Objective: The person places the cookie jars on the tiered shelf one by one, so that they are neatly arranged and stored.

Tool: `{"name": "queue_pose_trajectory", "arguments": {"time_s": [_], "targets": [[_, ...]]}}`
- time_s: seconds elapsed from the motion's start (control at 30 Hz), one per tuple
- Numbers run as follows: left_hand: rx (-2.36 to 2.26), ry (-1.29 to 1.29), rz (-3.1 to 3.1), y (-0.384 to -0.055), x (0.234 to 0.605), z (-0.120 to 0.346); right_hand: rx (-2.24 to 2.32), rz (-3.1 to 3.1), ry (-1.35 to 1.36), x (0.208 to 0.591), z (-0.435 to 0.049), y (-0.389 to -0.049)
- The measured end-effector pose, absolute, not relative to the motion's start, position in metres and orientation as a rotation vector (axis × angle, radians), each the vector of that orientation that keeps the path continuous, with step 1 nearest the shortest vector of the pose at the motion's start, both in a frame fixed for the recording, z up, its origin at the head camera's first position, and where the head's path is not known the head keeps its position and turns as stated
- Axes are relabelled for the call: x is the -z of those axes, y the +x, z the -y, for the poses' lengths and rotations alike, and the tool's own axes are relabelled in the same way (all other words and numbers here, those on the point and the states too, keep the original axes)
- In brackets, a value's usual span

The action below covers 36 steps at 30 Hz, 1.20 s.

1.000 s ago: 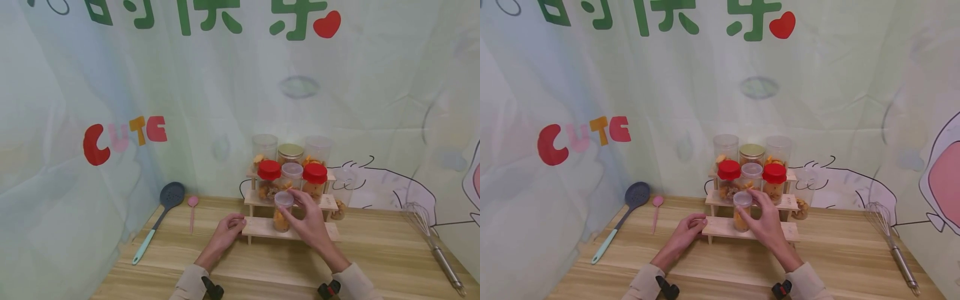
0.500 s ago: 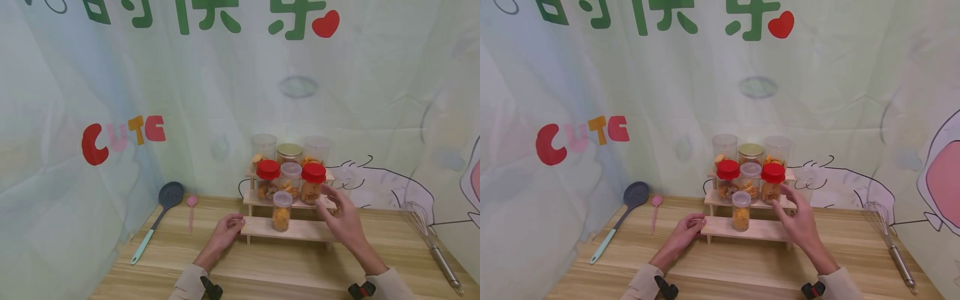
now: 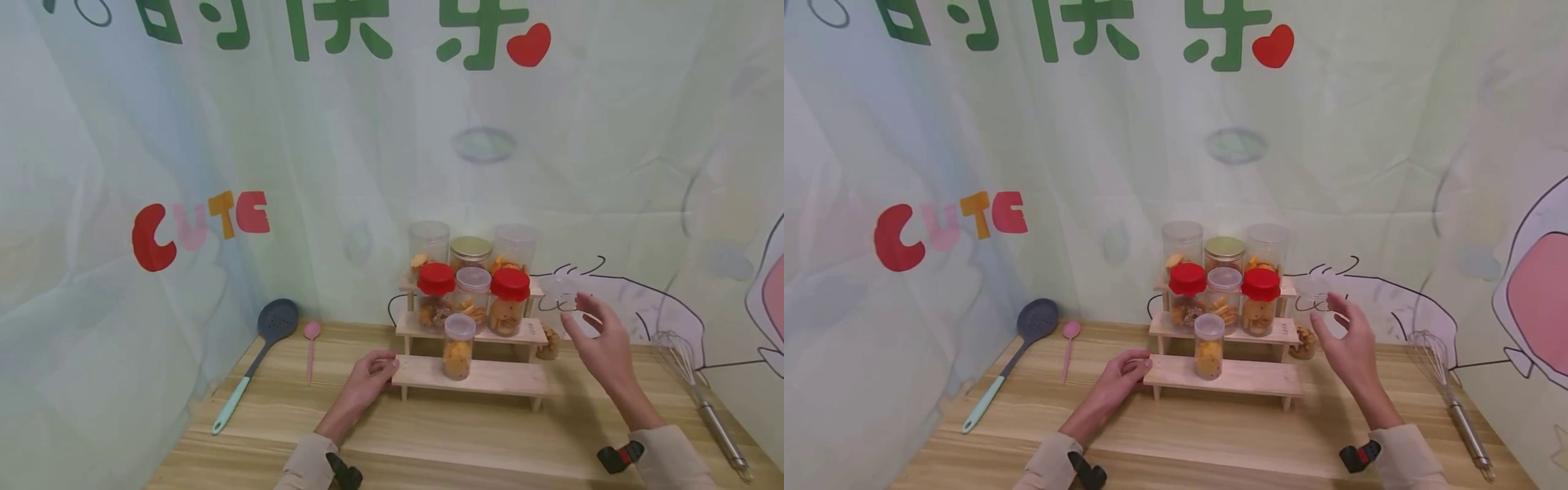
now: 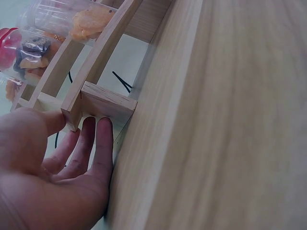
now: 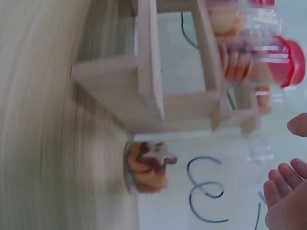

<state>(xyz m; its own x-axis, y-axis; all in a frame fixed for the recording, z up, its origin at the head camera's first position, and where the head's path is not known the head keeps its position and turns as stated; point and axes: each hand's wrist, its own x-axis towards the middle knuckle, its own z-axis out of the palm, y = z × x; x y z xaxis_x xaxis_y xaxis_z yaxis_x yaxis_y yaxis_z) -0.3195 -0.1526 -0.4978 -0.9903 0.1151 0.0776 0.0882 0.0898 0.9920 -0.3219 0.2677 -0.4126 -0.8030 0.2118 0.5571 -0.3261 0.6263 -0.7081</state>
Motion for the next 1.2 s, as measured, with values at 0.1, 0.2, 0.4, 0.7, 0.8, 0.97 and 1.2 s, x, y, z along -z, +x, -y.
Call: {"name": "queue_pose_trajectory", "arguments": {"time_s": [0.1,0.2,0.4,0.7,0.8,0.97,1.2], "targets": [[-2.094,0.223,-2.299,-0.319,0.499,0.153,-1.165,2.259,0.039,0.415,-0.273,-0.328],[-2.1,0.231,-2.291,-0.319,0.5,0.154,-1.219,2.271,0.014,0.415,-0.276,-0.334],[-2.103,0.233,-2.292,-0.319,0.501,0.154,-1.296,2.323,-0.001,0.416,-0.277,-0.35],[-2.094,0.236,-2.281,-0.319,0.503,0.153,-1.358,2.427,-0.103,0.423,-0.272,-0.372],[-2.106,0.239,-2.266,-0.319,0.503,0.152,-1.351,2.438,-0.085,0.426,-0.273,-0.375],[-2.102,0.238,-2.278,-0.319,0.501,0.152,-1.36,2.433,-0.066,0.429,-0.272,-0.378],[-2.085,0.221,-2.291,-0.319,0.499,0.154,-1.352,2.404,-0.067,0.431,-0.271,-0.38]]}}
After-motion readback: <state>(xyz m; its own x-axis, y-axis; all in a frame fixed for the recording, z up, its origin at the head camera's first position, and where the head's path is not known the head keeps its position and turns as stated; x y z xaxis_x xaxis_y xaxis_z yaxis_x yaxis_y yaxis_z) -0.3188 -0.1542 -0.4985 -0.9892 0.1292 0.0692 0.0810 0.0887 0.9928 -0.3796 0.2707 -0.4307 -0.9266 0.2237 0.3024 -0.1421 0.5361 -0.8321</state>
